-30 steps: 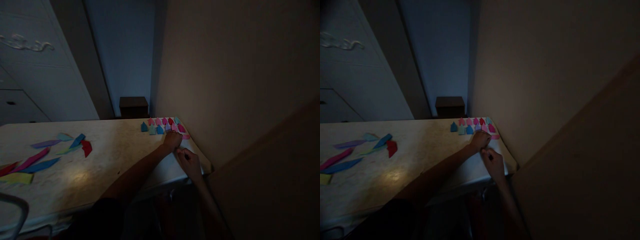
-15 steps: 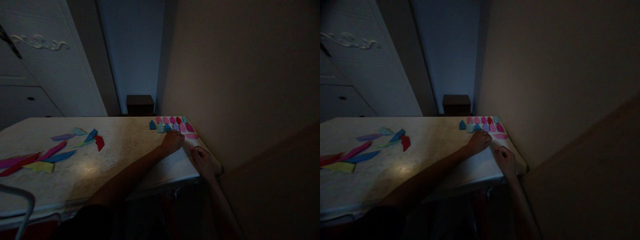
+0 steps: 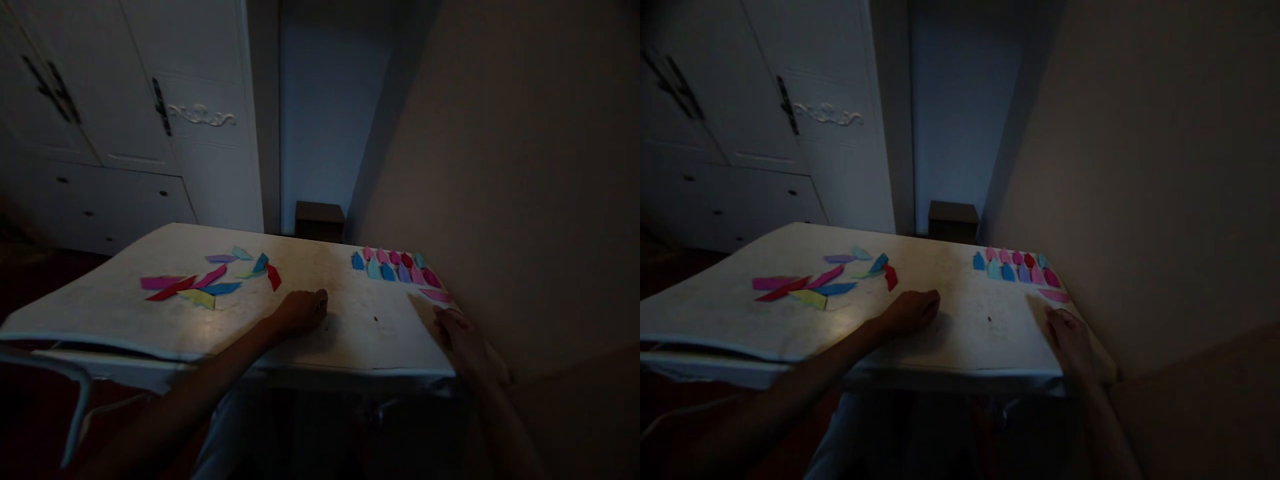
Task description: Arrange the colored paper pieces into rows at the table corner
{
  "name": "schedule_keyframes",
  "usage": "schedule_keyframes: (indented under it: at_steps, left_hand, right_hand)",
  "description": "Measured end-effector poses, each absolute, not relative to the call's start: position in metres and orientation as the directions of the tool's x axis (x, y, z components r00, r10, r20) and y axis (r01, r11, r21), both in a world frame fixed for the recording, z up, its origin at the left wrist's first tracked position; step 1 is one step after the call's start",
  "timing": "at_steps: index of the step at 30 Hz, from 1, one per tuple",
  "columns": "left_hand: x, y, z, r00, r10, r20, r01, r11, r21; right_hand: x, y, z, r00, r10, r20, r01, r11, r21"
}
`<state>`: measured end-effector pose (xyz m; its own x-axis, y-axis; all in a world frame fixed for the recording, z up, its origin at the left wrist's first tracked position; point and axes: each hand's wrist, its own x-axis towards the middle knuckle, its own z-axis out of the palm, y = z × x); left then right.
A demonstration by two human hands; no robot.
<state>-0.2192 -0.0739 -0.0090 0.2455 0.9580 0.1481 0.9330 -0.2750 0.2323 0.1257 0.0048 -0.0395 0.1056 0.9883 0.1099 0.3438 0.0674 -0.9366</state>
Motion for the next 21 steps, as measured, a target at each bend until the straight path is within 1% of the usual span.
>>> schedule_keyframes:
  at_steps: [3,5,6,8,11,13,16,17,19,21]
  left_hand:
    - [-0.251,-0.100,-0.012,0.166,0.970,0.175,0.932,-0.212,0.292]
    - [-0.268,-0.113,-0.015,0.109,0.973,0.205,0.921,-0.176,0.347]
    - [-0.275,-0.119,-0.017,0.081,0.972,0.223,0.914,-0.161,0.373]
    - [-0.284,-0.127,-0.020,0.035,0.964,0.264,0.892,-0.149,0.426]
    - [-0.292,-0.135,-0.023,-0.030,0.948,0.317,0.827,-0.155,0.540]
    - [-0.294,-0.135,-0.025,-0.090,0.941,0.326,0.753,-0.150,0.641]
    - [-0.297,-0.132,-0.027,-0.184,0.936,0.300,0.625,-0.124,0.771]
    - [-0.298,-0.131,-0.028,-0.201,0.938,0.284,0.591,-0.115,0.799]
    - [-0.299,-0.130,-0.030,-0.207,0.945,0.255,0.550,-0.103,0.829]
    - [-0.299,-0.130,-0.031,-0.192,0.949,0.249,0.543,-0.108,0.833]
  right_hand:
    - [0.094,0.007,-0.036,0.043,0.996,0.077,0.317,0.059,-0.947]
    - [0.059,0.008,-0.032,-0.085,0.991,0.105,0.309,0.126,-0.943]
    - [0.038,0.008,-0.030,-0.188,0.974,0.128,0.316,0.184,-0.931]
    - [-0.006,0.011,-0.027,-0.367,0.916,0.165,0.336,0.296,-0.894]
    - [-0.072,0.017,-0.021,-0.599,0.767,0.230,0.305,0.484,-0.820]
    - [-0.112,0.020,-0.016,-0.705,0.647,0.292,0.295,0.641,-0.709]
    - [-0.158,0.023,-0.009,-0.841,0.452,0.297,0.296,0.845,-0.446]
    - [-0.170,0.024,-0.006,-0.880,0.392,0.266,0.294,0.893,-0.342]
    - [-0.188,0.024,-0.002,-0.933,0.311,0.179,0.287,0.946,-0.148]
    - [-0.197,0.024,0.003,-0.964,0.249,0.091,0.250,0.968,-0.001]
